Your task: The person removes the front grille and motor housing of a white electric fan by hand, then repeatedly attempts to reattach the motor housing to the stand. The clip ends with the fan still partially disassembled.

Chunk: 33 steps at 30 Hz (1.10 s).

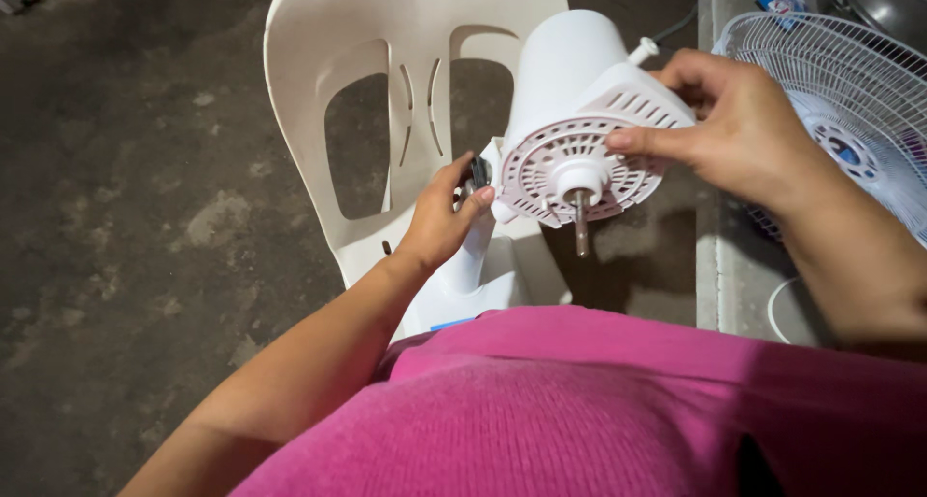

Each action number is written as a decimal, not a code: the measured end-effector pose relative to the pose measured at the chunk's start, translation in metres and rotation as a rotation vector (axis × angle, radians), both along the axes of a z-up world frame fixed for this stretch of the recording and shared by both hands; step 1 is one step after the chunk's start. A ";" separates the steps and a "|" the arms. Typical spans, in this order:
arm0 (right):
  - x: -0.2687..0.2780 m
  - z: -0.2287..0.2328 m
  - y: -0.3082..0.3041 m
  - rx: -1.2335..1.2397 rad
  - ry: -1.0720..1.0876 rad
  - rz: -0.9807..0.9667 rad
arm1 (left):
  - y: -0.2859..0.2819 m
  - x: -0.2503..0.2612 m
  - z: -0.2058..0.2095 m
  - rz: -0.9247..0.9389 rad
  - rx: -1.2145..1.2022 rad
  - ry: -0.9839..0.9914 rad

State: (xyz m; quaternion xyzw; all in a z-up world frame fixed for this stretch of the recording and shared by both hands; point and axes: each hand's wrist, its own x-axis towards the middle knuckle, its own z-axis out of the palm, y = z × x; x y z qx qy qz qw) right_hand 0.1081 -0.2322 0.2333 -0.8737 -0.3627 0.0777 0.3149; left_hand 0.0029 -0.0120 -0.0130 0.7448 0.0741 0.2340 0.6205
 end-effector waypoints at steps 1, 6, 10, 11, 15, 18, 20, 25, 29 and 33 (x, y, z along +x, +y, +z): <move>-0.001 -0.001 0.000 0.005 0.025 -0.017 | 0.000 -0.002 0.000 -0.017 -0.018 -0.030; -0.007 -0.006 -0.010 0.097 0.082 -0.017 | -0.001 -0.001 0.001 0.001 -0.132 0.031; -0.008 -0.003 -0.009 0.058 0.005 -0.018 | 0.012 -0.004 0.004 -0.111 -0.083 0.059; -0.008 -0.001 -0.009 0.057 0.023 -0.021 | 0.014 -0.006 0.005 -0.123 0.016 0.035; -0.004 0.000 -0.007 0.010 0.031 -0.044 | 0.019 -0.008 0.012 -0.144 0.219 0.064; -0.002 -0.002 -0.005 0.067 0.085 0.001 | 0.022 -0.008 0.016 -0.169 0.180 0.049; -0.001 -0.001 -0.005 0.042 0.101 -0.041 | 0.023 -0.008 0.017 -0.192 0.153 0.030; -0.009 0.006 -0.001 0.020 -0.182 0.190 | 0.025 -0.011 0.013 -0.118 0.174 0.015; -0.027 0.011 0.004 -0.140 -0.222 0.064 | 0.026 -0.013 0.004 -0.095 0.271 -0.110; -0.035 0.014 0.005 -0.153 -0.245 0.063 | 0.025 -0.010 0.002 -0.109 0.234 -0.052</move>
